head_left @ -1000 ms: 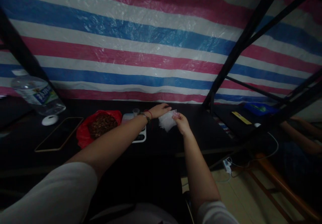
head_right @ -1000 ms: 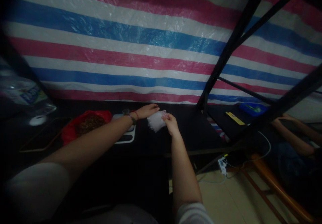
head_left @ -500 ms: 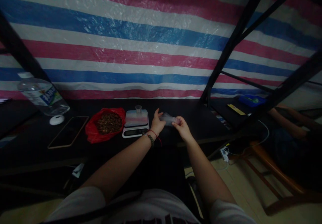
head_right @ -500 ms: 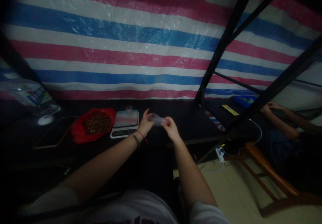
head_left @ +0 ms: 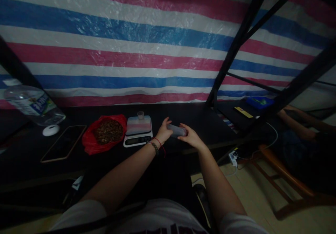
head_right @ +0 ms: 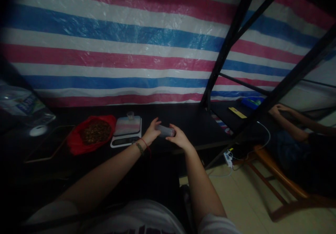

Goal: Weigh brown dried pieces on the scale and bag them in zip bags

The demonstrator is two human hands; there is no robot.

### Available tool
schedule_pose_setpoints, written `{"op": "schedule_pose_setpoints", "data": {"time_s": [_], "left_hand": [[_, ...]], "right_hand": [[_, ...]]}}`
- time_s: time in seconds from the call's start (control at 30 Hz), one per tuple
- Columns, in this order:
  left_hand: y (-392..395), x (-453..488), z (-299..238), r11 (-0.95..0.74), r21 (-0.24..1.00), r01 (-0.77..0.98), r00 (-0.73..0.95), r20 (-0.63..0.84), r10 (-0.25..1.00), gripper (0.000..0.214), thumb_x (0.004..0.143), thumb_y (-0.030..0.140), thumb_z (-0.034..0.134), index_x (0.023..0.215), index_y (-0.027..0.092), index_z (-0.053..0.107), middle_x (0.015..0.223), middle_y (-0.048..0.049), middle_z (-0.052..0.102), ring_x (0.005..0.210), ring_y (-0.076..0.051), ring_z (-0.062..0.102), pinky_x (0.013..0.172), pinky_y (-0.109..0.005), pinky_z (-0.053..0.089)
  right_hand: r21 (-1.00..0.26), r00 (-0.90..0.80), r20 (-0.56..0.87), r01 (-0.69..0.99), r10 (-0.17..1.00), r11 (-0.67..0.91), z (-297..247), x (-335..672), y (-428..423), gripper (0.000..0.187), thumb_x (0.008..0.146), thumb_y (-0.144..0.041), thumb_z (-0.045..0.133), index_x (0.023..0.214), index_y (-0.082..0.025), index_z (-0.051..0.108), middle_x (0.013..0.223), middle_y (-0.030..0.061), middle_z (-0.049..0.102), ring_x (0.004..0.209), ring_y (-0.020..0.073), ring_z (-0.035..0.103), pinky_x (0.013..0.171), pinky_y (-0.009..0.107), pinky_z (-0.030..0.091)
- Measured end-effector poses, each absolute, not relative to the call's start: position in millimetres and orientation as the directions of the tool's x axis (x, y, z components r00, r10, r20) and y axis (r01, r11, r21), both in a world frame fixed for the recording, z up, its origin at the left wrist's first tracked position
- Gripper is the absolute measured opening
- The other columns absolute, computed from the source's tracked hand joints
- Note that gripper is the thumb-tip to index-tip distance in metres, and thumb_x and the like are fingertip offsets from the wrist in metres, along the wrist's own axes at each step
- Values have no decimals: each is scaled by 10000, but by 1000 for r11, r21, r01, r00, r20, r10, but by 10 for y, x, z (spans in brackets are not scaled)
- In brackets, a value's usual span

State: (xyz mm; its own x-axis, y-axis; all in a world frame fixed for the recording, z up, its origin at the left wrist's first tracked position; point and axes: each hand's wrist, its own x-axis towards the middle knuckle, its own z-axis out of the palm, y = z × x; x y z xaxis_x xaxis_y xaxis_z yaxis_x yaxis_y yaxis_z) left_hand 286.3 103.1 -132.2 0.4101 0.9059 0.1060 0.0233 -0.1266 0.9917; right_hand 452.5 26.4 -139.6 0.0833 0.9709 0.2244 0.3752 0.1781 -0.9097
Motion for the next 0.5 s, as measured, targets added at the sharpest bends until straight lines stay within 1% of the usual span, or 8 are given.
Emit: {"op": "schedule_pose_setpoints", "data": {"time_s": [0.07,0.1,0.2,0.27,0.37,0.43,0.5], "left_hand": [[1006,2877,-1327,-142,985,95,430,88,899,885,577,-15,538,1414,149,302,1259,-135,538,1069,-221,571,846,-313,486],[993,2887,-1325,-152,980,127,420,86,903,873,583,-6,544,1410,146,311,1217,-125,559,1028,-211,583,834,-309,485],[958,2905,-1286,-172,970,173,362,100,927,762,635,36,549,1369,137,373,1081,-90,614,910,-182,604,804,-301,483],[939,2889,-1232,-197,968,158,353,131,926,646,670,74,554,1304,141,446,989,-64,636,843,-163,609,793,-293,482],[914,2824,-1162,-242,967,82,338,202,919,515,694,103,544,1205,158,507,916,-39,640,813,-149,611,786,-280,483],[904,2773,-1162,-255,966,43,290,233,928,498,694,91,514,1186,165,502,927,-41,637,849,-155,612,799,-286,484],[903,2732,-1209,-243,970,27,244,229,942,548,675,67,492,1214,166,473,1005,-61,630,938,-173,603,830,-301,479]], "right_hand": [[-881,102,231,444,968,164,-1400,4559,253,743,597,-304,788,1284,-210,520,1269,122,569,1088,239,586,946,385,444],[-865,99,231,476,968,158,-1403,4572,250,668,615,-304,772,1240,-203,559,1219,114,600,1047,236,601,921,382,455],[-833,118,237,536,964,139,-1393,4580,247,341,707,-320,684,1019,-182,669,977,76,679,868,216,627,819,364,479],[-826,151,275,542,950,153,-1358,4558,243,217,747,-330,636,898,-183,687,863,56,679,789,206,619,768,349,480],[-828,165,338,520,927,209,-1288,4487,237,191,763,-346,624,847,-186,686,835,50,676,781,205,618,747,331,476],[-836,155,328,508,932,210,-1265,4430,238,241,749,-362,650,912,-187,687,877,57,685,803,209,627,758,333,480],[-826,128,311,527,942,201,-1278,4390,244,379,702,-361,708,1040,-195,668,1003,77,684,895,226,631,823,356,476]]}}
